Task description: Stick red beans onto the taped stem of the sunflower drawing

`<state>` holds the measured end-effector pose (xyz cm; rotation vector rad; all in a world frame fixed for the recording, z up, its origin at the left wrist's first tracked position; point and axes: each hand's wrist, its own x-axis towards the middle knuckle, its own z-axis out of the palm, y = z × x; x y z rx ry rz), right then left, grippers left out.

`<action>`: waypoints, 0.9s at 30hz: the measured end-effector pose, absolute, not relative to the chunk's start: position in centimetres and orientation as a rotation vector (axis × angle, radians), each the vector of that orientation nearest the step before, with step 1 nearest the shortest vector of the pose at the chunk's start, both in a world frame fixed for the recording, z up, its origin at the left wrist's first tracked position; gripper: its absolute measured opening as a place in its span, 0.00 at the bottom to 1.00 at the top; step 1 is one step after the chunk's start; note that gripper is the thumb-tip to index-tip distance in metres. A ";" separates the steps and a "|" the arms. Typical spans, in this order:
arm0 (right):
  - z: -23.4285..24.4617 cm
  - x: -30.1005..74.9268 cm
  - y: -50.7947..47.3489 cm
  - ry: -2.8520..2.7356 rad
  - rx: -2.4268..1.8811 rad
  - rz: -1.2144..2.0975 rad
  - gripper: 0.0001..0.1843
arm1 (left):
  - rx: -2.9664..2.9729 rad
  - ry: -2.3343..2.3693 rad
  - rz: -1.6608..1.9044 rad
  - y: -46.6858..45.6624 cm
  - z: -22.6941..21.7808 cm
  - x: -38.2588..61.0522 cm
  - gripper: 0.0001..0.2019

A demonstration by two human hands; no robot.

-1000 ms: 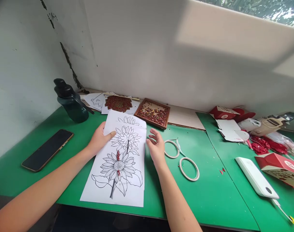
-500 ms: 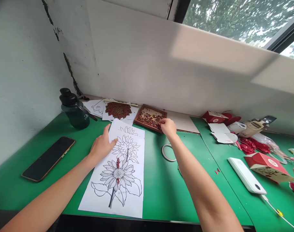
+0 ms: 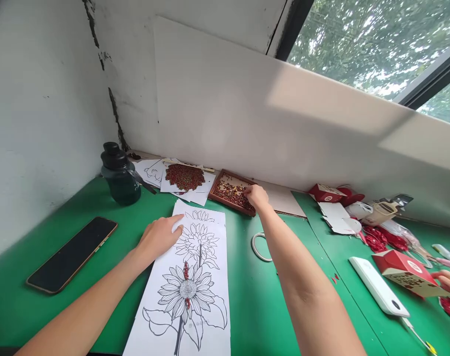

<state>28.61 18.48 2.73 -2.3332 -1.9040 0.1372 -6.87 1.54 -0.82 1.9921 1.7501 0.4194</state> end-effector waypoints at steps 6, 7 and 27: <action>2.7 29.2 19.3 -2.010 -2.328 0.188 0.12 | 1.997 1.739 0.390 1.7 -0.9 -6.7 0.28; 2.7 29.1 19.5 -2.039 -2.320 0.190 0.12 | 1.997 1.738 0.387 1.6 -0.9 -6.6 0.28; 1.1 26.9 17.3 -2.371 -2.160 -0.215 0.17 | 1.997 1.778 0.435 1.9 -1.3 -6.7 0.27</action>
